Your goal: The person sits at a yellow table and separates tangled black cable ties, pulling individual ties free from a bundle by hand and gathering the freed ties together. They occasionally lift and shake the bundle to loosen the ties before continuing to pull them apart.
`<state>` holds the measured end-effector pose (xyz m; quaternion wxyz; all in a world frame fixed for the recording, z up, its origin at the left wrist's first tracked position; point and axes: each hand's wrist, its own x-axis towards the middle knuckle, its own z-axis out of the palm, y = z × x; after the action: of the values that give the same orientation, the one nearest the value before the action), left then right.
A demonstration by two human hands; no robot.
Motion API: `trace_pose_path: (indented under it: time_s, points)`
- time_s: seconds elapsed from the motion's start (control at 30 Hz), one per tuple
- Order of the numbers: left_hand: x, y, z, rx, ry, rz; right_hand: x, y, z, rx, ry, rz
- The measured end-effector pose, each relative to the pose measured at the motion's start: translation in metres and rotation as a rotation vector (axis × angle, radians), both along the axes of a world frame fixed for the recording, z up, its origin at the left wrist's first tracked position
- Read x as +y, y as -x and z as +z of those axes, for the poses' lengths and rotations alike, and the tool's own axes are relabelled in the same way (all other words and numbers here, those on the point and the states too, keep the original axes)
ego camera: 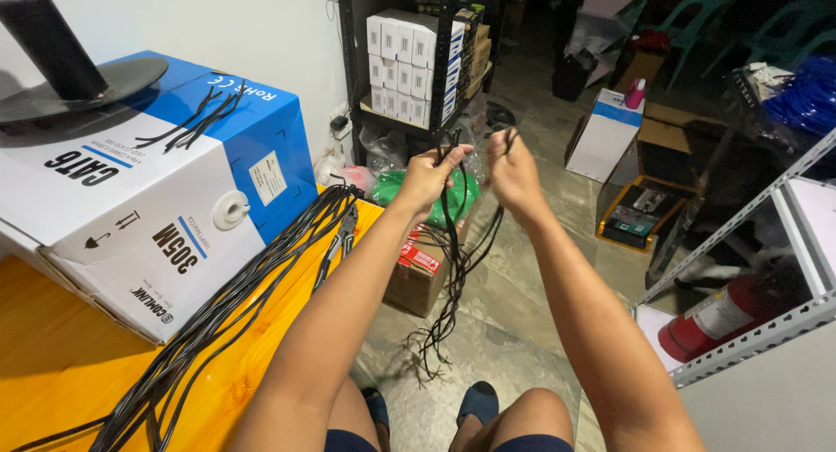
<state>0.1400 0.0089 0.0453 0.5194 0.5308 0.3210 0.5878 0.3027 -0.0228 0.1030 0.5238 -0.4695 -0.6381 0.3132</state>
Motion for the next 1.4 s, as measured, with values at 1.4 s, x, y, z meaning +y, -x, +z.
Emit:
trace_pose_path:
  time_s: [1.4]
  points:
    - [0.002,-0.006,0.000,0.409,-0.121,-0.229,-0.009,0.010,0.012,0.221,0.091,0.170]
